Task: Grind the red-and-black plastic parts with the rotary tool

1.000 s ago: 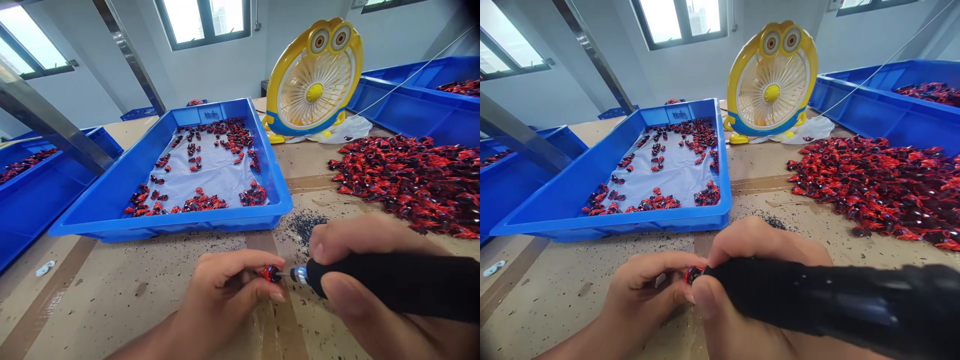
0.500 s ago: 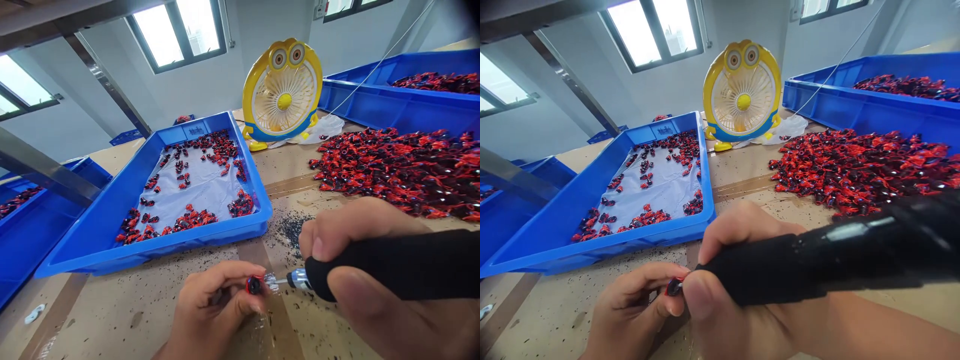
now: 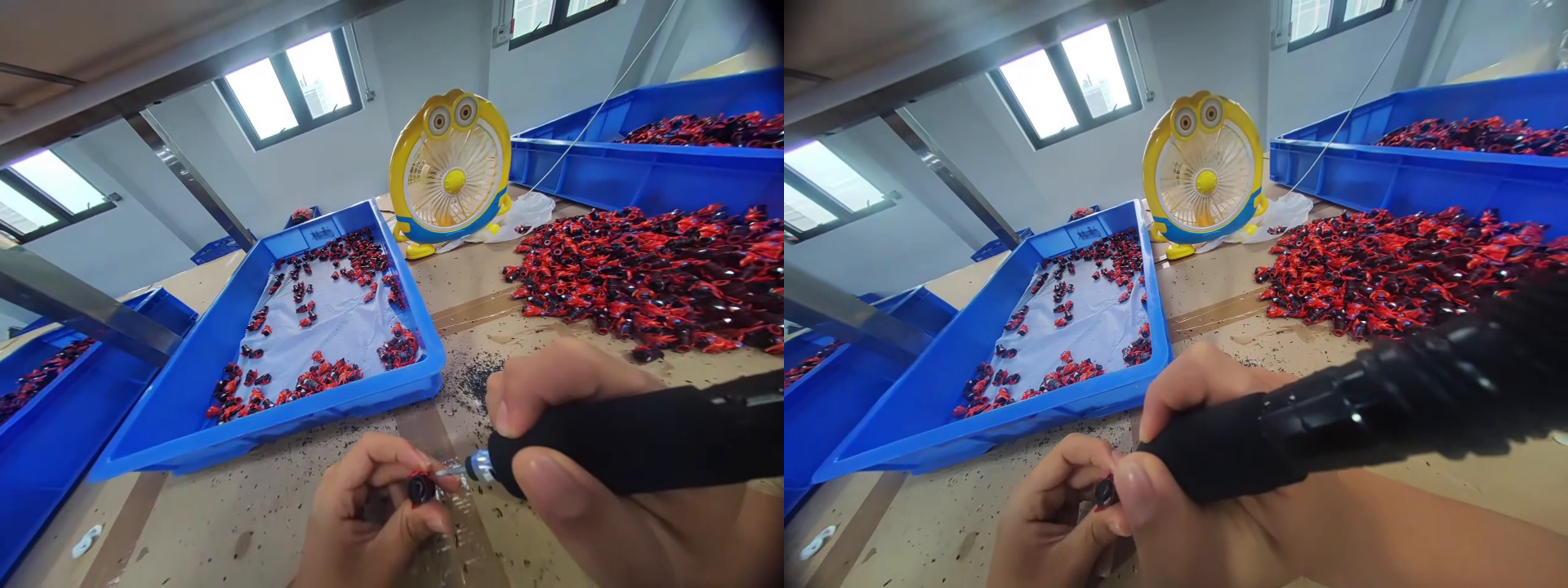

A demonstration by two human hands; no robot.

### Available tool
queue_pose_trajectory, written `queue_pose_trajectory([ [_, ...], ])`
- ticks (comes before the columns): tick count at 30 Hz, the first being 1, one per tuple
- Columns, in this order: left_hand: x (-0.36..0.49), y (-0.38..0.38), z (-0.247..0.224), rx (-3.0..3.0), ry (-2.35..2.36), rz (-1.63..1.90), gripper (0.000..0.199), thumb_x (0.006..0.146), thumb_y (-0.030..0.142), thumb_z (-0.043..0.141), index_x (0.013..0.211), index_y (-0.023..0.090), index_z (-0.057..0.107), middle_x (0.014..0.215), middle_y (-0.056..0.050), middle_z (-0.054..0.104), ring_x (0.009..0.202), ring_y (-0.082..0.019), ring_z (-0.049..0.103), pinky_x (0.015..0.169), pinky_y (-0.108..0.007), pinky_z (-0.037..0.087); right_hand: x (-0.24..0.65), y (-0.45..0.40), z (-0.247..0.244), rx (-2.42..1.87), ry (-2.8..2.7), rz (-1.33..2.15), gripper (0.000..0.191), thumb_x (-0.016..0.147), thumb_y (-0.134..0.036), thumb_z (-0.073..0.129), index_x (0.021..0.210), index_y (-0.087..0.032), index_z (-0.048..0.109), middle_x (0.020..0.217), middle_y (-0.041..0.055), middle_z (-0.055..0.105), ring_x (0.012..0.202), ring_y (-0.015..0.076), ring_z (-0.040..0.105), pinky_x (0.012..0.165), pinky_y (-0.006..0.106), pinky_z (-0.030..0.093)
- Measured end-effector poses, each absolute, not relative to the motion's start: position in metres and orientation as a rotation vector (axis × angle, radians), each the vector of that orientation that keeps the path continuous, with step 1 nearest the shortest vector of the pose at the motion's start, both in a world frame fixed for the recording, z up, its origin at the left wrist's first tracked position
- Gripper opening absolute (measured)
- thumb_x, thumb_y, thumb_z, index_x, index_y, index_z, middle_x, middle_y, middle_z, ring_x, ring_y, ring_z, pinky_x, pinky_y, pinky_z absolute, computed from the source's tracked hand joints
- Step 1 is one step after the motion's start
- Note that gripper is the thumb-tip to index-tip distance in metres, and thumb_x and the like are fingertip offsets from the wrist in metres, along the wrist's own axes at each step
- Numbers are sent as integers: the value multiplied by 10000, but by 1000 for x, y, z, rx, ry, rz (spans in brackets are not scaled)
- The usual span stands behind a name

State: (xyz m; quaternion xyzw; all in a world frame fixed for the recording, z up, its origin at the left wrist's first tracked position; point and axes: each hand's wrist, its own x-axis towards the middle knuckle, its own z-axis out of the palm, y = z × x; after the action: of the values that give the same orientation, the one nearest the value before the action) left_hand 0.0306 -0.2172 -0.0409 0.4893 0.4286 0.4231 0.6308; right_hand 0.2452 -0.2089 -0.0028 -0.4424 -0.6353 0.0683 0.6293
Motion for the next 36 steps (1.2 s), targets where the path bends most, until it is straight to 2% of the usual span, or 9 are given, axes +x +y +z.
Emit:
queue_pose_trajectory([
  [6, 30, -212, -42, 1433, 1146, 1130, 362, 763, 394, 1019, 874, 216, 724, 858, -27, 874, 586, -116, 719, 533, -168, 542, 253, -208, 4, -938, -1667, 228, 179, 968, -417, 707, 890, -288, 611, 573, -74, 673, 431, 95, 657, 370, 120, 467],
  [9, 31, -212, -42, 1522, 1196, 1230, 284, 799, 310, 984, 879, 235, 722, 863, -9, 869, 603, -119, 720, 552, -171, 550, 251, -210, 3, -920, -1666, 236, 172, 992, -416, 683, 907, -292, 599, 565, -79, 662, 400, 88, 634, 350, 119, 448],
  [14, 33, -212, -37, 1563, 1249, 1286, 292, 765, 170, 958, 801, 237, 676, 865, 20, 868, 562, -86, 671, 528, -145, 503, 250, -217, -11, -913, -1674, 327, 176, 1041, -474, 662, 1023, -309, 604, 686, -49, 691, 445, 96, 645, 389, 161, 486],
  [19, 34, -209, -34, 1569, 1220, 1309, 346, 755, 168, 974, 763, 225, 633, 849, 25, 864, 600, -91, 712, 539, -137, 512, 246, -221, -13, -986, -1589, 255, 315, 1057, -615, 581, 950, -319, 605, 706, -48, 687, 554, 110, 703, 482, 189, 528],
  [23, 33, -210, -35, 1599, 1222, 1315, 416, 745, 163, 981, 753, 219, 569, 881, 4, 872, 604, -96, 721, 534, -142, 527, 245, -219, -12, -980, -1571, 277, 317, 1045, -623, 595, 937, -326, 623, 687, -40, 676, 539, 120, 704, 452, 186, 521],
  [26, 32, -213, -34, 1588, 1202, 1307, 452, 745, 183, 992, 756, 227, 542, 794, 9, 853, 606, -115, 744, 537, -151, 554, 248, -216, -13, -957, -1580, 260, 297, 1045, -607, 603, 942, -329, 625, 666, -25, 674, 535, 150, 724, 406, 193, 510],
  [29, 30, -214, -32, 1594, 1188, 1282, 430, 730, 282, 1036, 782, 227, 612, 733, 25, 840, 573, -115, 747, 503, -138, 550, 252, -217, -13, -967, -1606, 248, 303, 1043, -620, 595, 950, -333, 619, 675, -23, 695, 519, 148, 725, 405, 189, 525],
  [33, 25, -207, -28, 1818, 1114, 1245, 363, 782, 314, 1017, 1074, 270, 805, 775, 33, 873, 567, -106, 758, 555, -133, 596, 252, -221, -10, -1016, -1634, 245, 294, 1051, -612, 585, 955, -336, 615, 699, -24, 717, 504, 131, 713, 404, 181, 524],
  [36, 22, -200, -27, 1959, 1040, 1278, 286, 804, 299, 1004, 1053, 296, 864, 740, 48, 858, 544, -88, 728, 587, -127, 591, 249, -219, -7, -1020, -1636, 232, 289, 1056, -604, 584, 956, -333, 606, 693, -33, 722, 477, 114, 690, 427, 171, 546],
])
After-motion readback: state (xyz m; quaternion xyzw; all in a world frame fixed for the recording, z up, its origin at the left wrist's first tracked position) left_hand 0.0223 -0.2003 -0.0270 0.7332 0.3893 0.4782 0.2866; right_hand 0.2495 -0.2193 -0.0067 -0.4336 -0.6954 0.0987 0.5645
